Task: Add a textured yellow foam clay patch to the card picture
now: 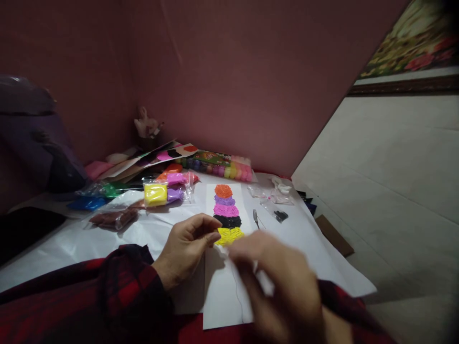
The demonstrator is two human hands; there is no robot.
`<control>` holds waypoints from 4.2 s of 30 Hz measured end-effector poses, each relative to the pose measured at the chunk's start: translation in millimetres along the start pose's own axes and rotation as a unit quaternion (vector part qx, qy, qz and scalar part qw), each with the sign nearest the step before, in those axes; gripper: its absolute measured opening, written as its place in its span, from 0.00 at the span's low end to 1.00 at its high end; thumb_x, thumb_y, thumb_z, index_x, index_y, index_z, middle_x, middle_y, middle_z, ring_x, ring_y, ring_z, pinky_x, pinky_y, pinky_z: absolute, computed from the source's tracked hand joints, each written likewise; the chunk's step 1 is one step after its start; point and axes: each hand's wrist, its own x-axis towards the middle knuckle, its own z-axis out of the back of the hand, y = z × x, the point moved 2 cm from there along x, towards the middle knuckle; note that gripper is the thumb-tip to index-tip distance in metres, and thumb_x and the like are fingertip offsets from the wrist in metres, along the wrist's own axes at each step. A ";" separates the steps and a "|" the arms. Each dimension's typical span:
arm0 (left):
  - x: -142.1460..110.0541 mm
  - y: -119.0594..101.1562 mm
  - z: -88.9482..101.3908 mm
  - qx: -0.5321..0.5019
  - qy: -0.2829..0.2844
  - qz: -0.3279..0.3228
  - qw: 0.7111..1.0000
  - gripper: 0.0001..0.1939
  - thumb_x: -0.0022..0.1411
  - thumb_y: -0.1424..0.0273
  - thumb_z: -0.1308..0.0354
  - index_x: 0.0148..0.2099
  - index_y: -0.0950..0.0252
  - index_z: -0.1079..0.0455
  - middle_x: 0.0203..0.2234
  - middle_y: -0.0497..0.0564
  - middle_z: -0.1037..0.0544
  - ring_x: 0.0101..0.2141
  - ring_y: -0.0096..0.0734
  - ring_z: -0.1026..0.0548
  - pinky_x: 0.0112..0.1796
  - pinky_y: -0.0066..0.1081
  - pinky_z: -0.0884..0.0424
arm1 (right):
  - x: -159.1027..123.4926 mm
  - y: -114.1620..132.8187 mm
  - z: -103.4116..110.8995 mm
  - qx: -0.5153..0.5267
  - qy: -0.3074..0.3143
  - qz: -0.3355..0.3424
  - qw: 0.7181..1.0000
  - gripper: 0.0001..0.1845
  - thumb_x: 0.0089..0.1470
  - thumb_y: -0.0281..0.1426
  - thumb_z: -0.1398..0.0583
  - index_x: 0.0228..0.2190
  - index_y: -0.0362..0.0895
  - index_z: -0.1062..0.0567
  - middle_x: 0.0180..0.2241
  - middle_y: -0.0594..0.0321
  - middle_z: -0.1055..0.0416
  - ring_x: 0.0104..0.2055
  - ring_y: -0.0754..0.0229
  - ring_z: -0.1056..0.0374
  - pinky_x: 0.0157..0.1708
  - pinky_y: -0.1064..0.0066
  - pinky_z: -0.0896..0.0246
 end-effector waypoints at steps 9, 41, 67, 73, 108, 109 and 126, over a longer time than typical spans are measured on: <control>-24.1 -9.2 -17.8 0.240 0.228 -0.338 0.881 0.11 0.61 0.74 0.42 0.26 0.65 0.36 0.20 0.49 0.27 0.21 0.26 0.30 0.24 0.25 0.37 | 11.4 -21.5 34.9 -0.221 0.118 -0.241 0.938 0.06 0.54 0.24 0.47 0.32 0.42 0.30 0.31 0.56 0.28 0.32 0.56 0.31 0.31 0.66 0.40; -30.0 4.9 -29.2 0.362 0.255 -0.406 0.800 0.11 0.65 0.70 0.46 0.29 0.65 0.40 0.24 0.47 0.31 0.26 0.30 0.36 0.26 0.33 0.45 | 72.7 -9.7 28.4 0.164 -0.184 -0.057 0.967 0.14 0.56 0.22 0.40 0.41 0.50 0.22 0.30 0.65 0.24 0.27 0.63 0.30 0.28 0.68 0.32; -30.9 4.3 -38.4 0.394 0.240 -0.412 0.786 0.08 0.61 0.74 0.46 0.28 0.65 0.38 0.24 0.47 0.34 0.25 0.32 0.39 0.24 0.34 0.46 | 78.4 -19.8 -24.1 0.377 0.031 -0.299 0.876 0.06 0.53 0.31 0.38 0.28 0.42 0.29 0.19 0.66 0.28 0.20 0.64 0.32 0.23 0.72 0.33; -30.3 1.0 -37.4 0.387 0.238 -0.410 0.791 0.09 0.62 0.73 0.46 0.28 0.66 0.38 0.23 0.47 0.33 0.25 0.31 0.38 0.24 0.34 0.47 | 78.5 -25.3 -24.0 0.393 0.010 -0.288 0.873 0.10 0.56 0.35 0.40 0.29 0.41 0.27 0.20 0.65 0.27 0.20 0.65 0.31 0.23 0.74 0.34; -30.5 1.7 -37.6 0.397 0.246 -0.408 0.784 0.09 0.62 0.73 0.45 0.28 0.65 0.38 0.23 0.47 0.33 0.25 0.31 0.38 0.25 0.34 0.46 | 82.5 -31.1 -27.3 0.385 0.022 -0.275 0.880 0.13 0.55 0.38 0.39 0.27 0.41 0.25 0.18 0.65 0.30 0.20 0.64 0.33 0.23 0.72 0.34; -30.4 1.9 -37.6 0.396 0.244 -0.408 0.785 0.09 0.62 0.73 0.45 0.28 0.65 0.38 0.23 0.48 0.33 0.26 0.31 0.38 0.25 0.34 0.46 | 82.7 -30.7 -27.5 0.386 0.022 -0.274 0.881 0.13 0.55 0.38 0.39 0.27 0.41 0.25 0.18 0.65 0.30 0.20 0.64 0.33 0.23 0.72 0.34; -28.1 -2.0 -37.3 0.387 0.239 -0.405 0.793 0.09 0.61 0.75 0.46 0.27 0.66 0.37 0.23 0.47 0.33 0.25 0.31 0.38 0.25 0.34 0.46 | 81.4 -33.5 -25.2 0.372 0.027 -0.260 0.891 0.13 0.57 0.37 0.41 0.27 0.41 0.27 0.18 0.67 0.33 0.19 0.65 0.35 0.20 0.72 0.35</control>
